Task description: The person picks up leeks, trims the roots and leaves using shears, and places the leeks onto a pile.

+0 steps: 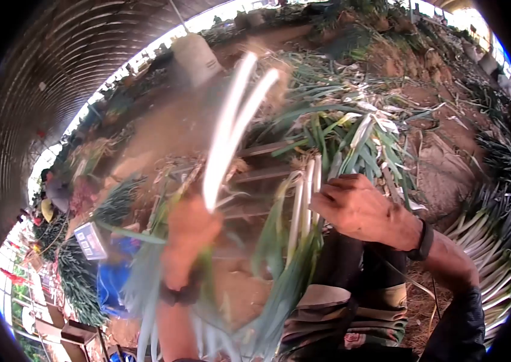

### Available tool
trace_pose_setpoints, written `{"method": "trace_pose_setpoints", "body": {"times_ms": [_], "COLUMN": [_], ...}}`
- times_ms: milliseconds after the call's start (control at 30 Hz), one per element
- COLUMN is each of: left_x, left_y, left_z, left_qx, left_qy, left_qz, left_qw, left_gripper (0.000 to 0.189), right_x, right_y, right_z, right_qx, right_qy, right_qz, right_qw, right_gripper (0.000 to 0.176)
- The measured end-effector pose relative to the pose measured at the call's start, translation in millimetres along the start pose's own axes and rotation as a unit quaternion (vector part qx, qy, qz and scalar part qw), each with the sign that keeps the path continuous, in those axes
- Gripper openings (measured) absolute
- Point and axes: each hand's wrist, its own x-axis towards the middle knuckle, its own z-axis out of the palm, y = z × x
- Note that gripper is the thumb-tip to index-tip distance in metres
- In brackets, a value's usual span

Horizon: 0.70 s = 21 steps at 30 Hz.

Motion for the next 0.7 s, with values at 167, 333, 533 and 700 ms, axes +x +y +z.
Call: {"method": "trace_pose_setpoints", "body": {"times_ms": [167,333,533,700], "left_x": [-3,-22,-60,-77], "left_y": [48,86,125,129], "left_z": [66,98,113,138], "left_qx": [0.102,0.13,0.054,0.172], "left_qy": [0.028,0.132,0.057,-0.048], "left_qz": [0.156,0.331,0.368,0.376], "left_qw": [0.982,0.925,0.926,0.909], "left_gripper": [0.038,0.033,0.041,0.068], "right_x": [28,-9,-64,-94], "right_y": [-4,10,12,2], "right_z": [-20,37,29,36], "right_qx": [-0.087,-0.643,0.125,0.051], "right_qy": [-0.03,-0.171,-0.113,-0.147], "right_qz": [-0.038,-0.177,0.039,0.03], "right_qw": [0.995,0.725,0.985,0.987], "right_gripper": [0.052,0.043,0.016,0.026]}}
